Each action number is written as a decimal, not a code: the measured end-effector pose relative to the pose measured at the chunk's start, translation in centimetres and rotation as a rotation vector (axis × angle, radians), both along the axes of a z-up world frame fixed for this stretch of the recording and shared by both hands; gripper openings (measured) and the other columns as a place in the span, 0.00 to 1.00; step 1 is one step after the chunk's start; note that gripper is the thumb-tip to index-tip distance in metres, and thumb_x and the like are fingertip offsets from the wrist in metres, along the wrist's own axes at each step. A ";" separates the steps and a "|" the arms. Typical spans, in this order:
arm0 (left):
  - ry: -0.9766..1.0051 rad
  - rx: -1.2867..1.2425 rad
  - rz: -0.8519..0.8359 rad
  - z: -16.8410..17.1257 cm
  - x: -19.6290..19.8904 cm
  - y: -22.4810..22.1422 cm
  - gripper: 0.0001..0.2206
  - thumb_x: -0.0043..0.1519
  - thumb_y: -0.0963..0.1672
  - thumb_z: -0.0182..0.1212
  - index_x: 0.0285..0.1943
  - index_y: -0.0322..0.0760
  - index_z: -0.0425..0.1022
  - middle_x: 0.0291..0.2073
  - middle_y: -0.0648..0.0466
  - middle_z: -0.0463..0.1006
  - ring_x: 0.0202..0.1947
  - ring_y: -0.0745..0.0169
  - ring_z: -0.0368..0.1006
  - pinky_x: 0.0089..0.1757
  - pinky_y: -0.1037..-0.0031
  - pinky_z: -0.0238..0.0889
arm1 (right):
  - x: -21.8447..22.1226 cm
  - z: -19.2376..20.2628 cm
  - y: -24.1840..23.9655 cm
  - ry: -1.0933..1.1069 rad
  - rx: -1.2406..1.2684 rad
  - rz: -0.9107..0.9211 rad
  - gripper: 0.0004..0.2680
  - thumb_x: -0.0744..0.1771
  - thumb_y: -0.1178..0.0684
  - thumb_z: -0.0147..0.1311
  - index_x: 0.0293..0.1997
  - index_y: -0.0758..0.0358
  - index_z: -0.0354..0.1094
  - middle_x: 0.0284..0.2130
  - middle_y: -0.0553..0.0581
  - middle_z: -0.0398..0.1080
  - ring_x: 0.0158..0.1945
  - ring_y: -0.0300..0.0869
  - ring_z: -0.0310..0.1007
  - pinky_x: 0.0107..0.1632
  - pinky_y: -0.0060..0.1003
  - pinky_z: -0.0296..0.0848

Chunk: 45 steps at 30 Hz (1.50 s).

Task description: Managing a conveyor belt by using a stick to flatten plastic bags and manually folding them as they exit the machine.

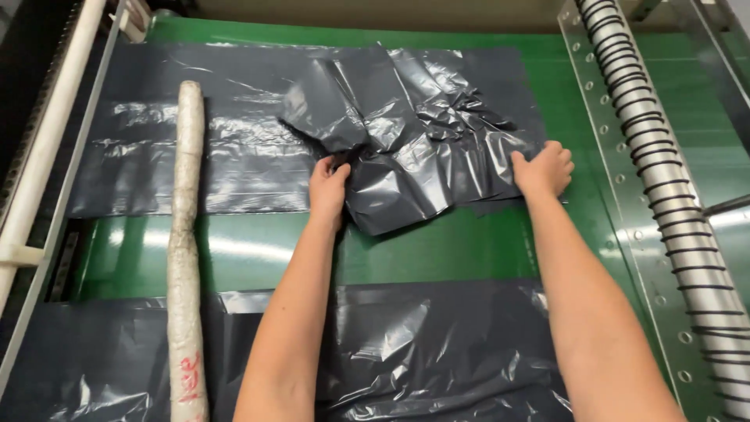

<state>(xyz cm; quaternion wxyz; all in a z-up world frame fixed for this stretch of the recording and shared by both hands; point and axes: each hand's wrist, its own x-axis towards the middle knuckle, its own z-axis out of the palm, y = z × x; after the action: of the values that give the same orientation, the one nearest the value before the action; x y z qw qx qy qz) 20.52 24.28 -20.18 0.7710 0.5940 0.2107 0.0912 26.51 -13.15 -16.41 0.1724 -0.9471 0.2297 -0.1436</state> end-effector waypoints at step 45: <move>0.109 -0.390 -0.005 -0.8 -0.9 2.3 0.20 0.61 0.45 0.67 0.63 0.45 0.71 0.47 0.44 0.81 0.46 0.44 0.79 0.45 0.55 0.74 | -2.8 4.9 12.2 0.089 0.978 0.690 0.10 0.67 0.46 0.49 0.40 0.56 0.76 0.47 0.56 0.74 0.52 0.44 0.70 0.52 0.39 0.70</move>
<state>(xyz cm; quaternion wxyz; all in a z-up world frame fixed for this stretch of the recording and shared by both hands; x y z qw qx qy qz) 19.63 26.55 -21.02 0.8590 0.4382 0.2645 0.0145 23.67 -0.90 -11.55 0.6152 -0.7827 -0.0447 0.0831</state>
